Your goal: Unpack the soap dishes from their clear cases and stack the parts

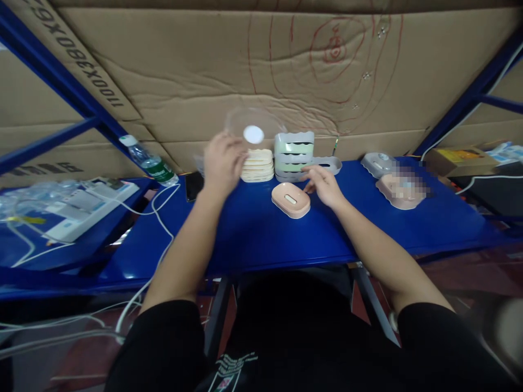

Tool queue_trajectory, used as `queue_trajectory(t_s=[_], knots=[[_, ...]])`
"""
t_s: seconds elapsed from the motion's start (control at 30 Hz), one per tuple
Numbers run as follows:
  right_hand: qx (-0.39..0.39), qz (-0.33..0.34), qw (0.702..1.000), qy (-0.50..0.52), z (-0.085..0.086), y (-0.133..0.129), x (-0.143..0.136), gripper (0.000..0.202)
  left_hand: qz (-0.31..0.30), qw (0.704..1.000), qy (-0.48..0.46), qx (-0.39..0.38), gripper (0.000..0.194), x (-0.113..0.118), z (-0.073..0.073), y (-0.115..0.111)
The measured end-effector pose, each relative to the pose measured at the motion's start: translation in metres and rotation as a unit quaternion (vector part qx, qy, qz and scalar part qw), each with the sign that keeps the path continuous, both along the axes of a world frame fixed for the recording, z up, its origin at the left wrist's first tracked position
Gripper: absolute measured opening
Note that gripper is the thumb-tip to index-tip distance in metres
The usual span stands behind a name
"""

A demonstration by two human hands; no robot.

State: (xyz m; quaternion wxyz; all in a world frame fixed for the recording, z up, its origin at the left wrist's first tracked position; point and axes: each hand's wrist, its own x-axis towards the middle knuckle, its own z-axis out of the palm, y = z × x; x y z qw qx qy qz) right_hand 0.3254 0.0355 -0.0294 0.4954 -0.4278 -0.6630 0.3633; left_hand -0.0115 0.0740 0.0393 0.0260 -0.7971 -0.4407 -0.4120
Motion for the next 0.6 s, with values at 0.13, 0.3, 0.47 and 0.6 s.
queue_trajectory(t_s=[0.13, 0.3, 0.47, 0.6], knots=[[0.132, -0.006, 0.974, -0.186, -0.005, -0.004, -0.003, 0.08, 0.183, 0.982, 0.03, -0.031, 0.04, -0.055, 0.032, 0.013], [0.148, 0.092, 0.925, -0.337, -0.003, -0.015, -0.014, 0.07, 0.241, 0.962, 0.075, -0.102, 0.046, -0.083, 0.031, 0.025], [0.121, 0.111, 0.9, -0.403, -0.005, -0.016, -0.015, 0.087, 0.252, 0.954, 0.081, -0.142, 0.045, -0.084, 0.007, 0.036], [0.093, 0.121, 0.897, -0.415, -0.009, -0.013, -0.011, 0.089, 0.253, 0.954, 0.075, -0.145, 0.051, -0.084, -0.005, 0.04]])
